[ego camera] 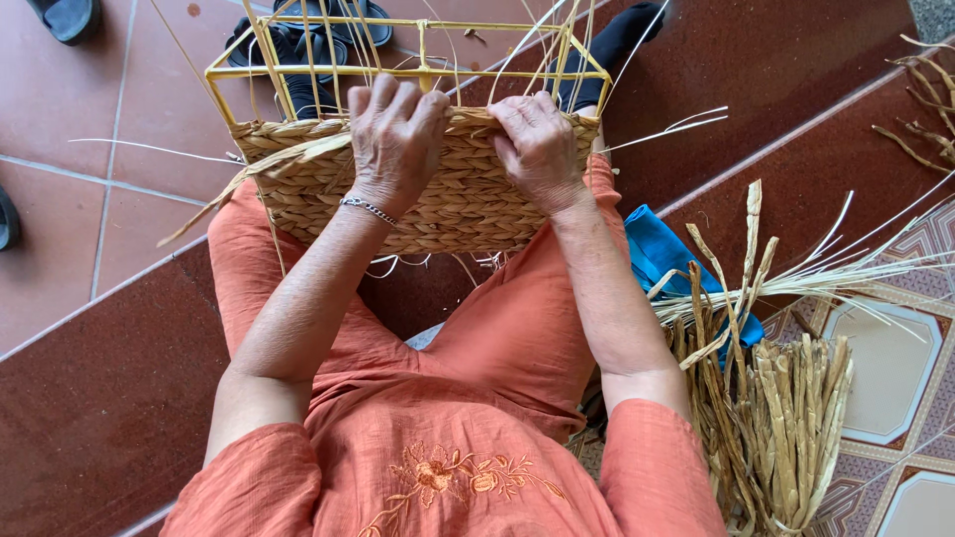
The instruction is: The person weaves a basket by hand, threading dried palm leaves through a rectangular frame held on their lap. They repeatedly pull and tighten the strands to build up the basket walls.
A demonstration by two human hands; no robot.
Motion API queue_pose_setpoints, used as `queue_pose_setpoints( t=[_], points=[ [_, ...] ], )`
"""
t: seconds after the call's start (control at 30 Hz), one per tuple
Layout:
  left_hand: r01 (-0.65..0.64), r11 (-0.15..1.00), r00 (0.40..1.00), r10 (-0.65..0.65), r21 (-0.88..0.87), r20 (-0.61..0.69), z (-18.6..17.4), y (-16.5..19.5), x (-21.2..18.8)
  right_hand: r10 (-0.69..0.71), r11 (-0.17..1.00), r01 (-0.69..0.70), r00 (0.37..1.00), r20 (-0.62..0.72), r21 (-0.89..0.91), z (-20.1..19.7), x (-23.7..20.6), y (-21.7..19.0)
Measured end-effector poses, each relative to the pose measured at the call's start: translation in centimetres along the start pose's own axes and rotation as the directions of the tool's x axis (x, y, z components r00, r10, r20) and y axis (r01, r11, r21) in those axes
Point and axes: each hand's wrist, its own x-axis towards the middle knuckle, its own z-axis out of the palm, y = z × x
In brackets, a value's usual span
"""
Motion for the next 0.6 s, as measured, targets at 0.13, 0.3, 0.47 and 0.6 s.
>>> queue_pose_setpoints(
  t=[0.13, 0.3, 0.47, 0.6],
  points=[
    [-0.095, 0.979, 0.971, 0.131, 0.182, -0.2, -2.3, 0.9, 0.6, 0.073, 0.997, -0.073, 0.996, -0.05, 0.008, 1.1, 0.3, 0.0],
    [-0.332, 0.891, 0.927, 0.369, -0.31, 0.07, -2.1, 4.3, -2.6, 0.23, 0.963, -0.228, 0.973, -0.002, 0.145, 0.5, 0.6, 0.9],
    [-0.039, 0.999, 0.983, 0.037, 0.006, 0.179, 4.0, 3.6, -0.2, 0.329, 0.897, -0.343, 0.939, 0.099, 0.28, -0.6, 1.1, 0.9],
    [0.133, 0.991, 0.939, -0.116, -0.03, 0.324, 7.7, 2.5, 3.3, 0.327, 0.866, -0.373, 0.926, 0.188, 0.332, -1.5, 0.9, 1.0]
  ],
)
